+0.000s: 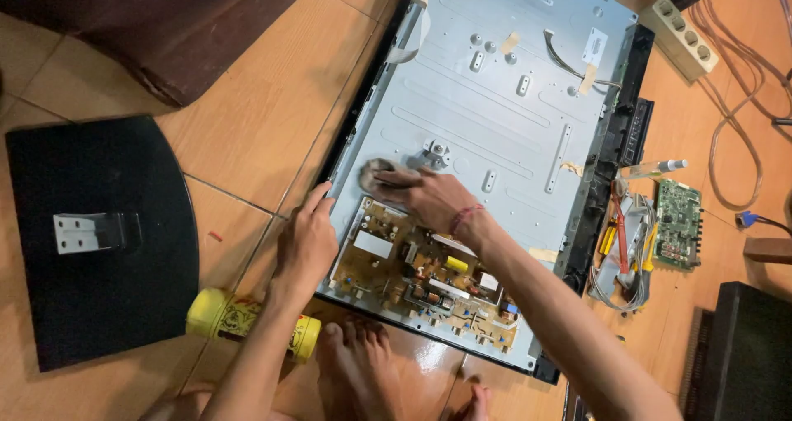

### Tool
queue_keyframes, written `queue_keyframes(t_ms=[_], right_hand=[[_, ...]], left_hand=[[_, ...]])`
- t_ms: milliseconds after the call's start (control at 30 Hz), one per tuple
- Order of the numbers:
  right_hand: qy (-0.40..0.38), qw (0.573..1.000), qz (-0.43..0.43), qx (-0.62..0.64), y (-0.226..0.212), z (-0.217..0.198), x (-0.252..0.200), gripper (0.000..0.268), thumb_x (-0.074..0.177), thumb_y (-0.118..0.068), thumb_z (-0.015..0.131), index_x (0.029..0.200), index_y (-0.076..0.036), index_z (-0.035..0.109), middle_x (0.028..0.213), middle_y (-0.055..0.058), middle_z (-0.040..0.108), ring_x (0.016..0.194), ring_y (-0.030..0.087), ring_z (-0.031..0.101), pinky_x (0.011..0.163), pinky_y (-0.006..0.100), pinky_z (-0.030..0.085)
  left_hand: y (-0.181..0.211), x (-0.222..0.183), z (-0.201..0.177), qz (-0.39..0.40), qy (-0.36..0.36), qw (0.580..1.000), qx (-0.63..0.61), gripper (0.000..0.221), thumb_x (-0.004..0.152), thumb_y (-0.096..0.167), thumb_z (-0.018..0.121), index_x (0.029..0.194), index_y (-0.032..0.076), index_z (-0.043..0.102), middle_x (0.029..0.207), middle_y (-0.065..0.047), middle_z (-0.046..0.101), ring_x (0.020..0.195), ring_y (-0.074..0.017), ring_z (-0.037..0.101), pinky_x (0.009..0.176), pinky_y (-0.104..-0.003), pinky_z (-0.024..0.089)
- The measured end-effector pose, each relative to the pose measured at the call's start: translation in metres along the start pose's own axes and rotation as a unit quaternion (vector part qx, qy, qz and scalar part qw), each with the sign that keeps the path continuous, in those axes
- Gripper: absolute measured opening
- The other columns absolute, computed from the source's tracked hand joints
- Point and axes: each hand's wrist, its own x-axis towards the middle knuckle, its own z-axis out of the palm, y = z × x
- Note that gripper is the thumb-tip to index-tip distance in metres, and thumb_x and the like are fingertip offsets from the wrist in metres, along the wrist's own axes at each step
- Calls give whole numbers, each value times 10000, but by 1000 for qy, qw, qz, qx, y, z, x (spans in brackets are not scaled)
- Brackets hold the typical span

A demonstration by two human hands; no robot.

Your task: The person cleans the interior chassis of a television with a cloth and presses on components by hand.

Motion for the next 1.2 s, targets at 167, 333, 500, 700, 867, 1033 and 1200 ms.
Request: queue_keyframes(t_ms=[167, 333, 500, 700, 867, 1033, 1200], right_hand=[[-157, 983, 71, -57, 67, 58, -95, 381, 952, -163, 589, 1254, -362, 709, 1299, -57, 689, 935, 267, 724, 661, 290, 645], [-261, 954, 130, -68, 64, 11, -113, 272, 934, -267, 624, 1117, -416, 760, 1187, -155, 734, 903, 144, 732, 647, 229, 602], [-66, 985, 134, 86, 46, 1, -73, 325, 974, -174, 591, 1253, -265, 732, 1276, 33, 720, 964, 262, 738, 616, 277, 622], [-89, 994, 58, -14, 2, 16, 2, 817, 894, -48, 582, 1585, -389, 313, 1628, 7, 369, 1163, 427, 643, 776, 400, 688], [-65, 992, 110, -20, 24, 81, -23, 720, 895, -62, 539, 1497, -448, 453, 1605, -116, 365, 1180, 415, 603, 722, 412, 689], [-35, 988, 150, -6, 54, 100, -105, 624, 838, -91, 538, 1336, -460, 616, 1514, -196, 438, 978, 368, 634, 658, 471, 677], [-23, 980, 195, 8, 80, 113, -189, 490, 830, -106, 492, 1130, -411, 731, 1416, -198, 551, 924, 334, 647, 618, 425, 663]], left_hand=[[-5, -3, 1, -12, -34, 999, -20, 370, 840, -59, 560, 1184, -41, 694, 1556, -58, 523, 1044, -427, 676, 792, -536, 648], [-4, -1, 2, -14, -42, 999, -23, 357, 840, -29, 559, 1164, -41, 709, 1554, -56, 529, 1031, -436, 671, 790, -552, 643], [10, 4, -18, -67, -98, 993, -16, 350, 853, 26, 609, 1179, -19, 728, 1550, -24, 542, 1037, -442, 696, 793, -568, 638], [5, 15, -10, -121, -119, 985, 11, 588, 866, 56, 663, 1447, 114, 595, 1439, -88, 630, 1120, -455, 682, 840, -619, 621], [15, 23, -13, -160, -152, 974, 52, 696, 903, 131, 640, 1569, 236, 466, 1267, -75, 739, 1113, -389, 717, 884, -580, 615], [11, 24, -9, -163, -157, 971, 70, 654, 911, 152, 636, 1546, 248, 514, 1215, -130, 764, 1090, -428, 724, 875, -574, 620], [6, 22, -11, -135, -141, 979, 55, 457, 868, 123, 691, 1323, 150, 725, 1386, -114, 690, 1105, -429, 718, 818, -565, 629]])
